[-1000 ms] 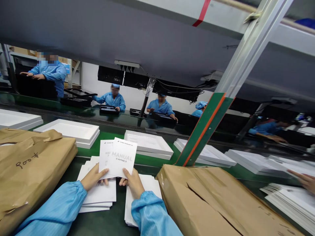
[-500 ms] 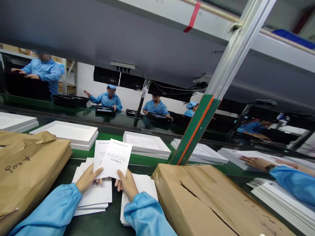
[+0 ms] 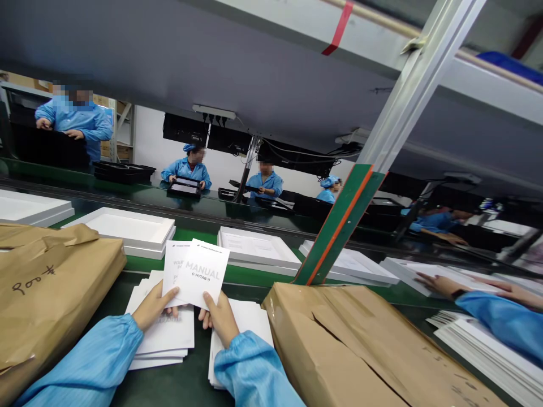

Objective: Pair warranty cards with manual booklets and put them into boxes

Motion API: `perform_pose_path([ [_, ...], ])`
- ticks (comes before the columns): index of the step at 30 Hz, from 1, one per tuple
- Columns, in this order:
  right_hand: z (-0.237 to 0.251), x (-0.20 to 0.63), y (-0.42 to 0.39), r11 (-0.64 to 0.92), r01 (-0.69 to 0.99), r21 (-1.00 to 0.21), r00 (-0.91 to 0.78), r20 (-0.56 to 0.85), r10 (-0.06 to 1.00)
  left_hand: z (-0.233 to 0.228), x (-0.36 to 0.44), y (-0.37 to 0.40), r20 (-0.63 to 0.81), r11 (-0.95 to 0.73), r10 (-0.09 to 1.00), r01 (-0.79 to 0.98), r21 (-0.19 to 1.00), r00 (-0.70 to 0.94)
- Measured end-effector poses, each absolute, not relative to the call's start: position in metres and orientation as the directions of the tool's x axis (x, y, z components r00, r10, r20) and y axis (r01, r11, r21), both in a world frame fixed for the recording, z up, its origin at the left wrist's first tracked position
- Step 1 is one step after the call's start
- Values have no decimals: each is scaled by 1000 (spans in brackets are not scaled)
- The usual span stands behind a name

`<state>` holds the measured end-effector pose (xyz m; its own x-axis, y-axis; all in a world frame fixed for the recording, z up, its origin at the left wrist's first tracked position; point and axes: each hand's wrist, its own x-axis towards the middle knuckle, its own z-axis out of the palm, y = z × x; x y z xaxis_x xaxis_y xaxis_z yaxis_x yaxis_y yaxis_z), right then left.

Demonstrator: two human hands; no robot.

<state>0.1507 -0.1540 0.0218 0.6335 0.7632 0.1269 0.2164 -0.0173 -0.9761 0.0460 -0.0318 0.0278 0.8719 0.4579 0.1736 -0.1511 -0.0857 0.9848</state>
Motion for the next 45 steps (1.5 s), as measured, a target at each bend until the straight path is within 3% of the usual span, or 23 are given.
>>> perform_pose_path([
  [45, 21, 151, -155, -20, 224, -974, 642, 132, 756, 25, 46, -32, 157, -96, 482, -126, 987, 862],
])
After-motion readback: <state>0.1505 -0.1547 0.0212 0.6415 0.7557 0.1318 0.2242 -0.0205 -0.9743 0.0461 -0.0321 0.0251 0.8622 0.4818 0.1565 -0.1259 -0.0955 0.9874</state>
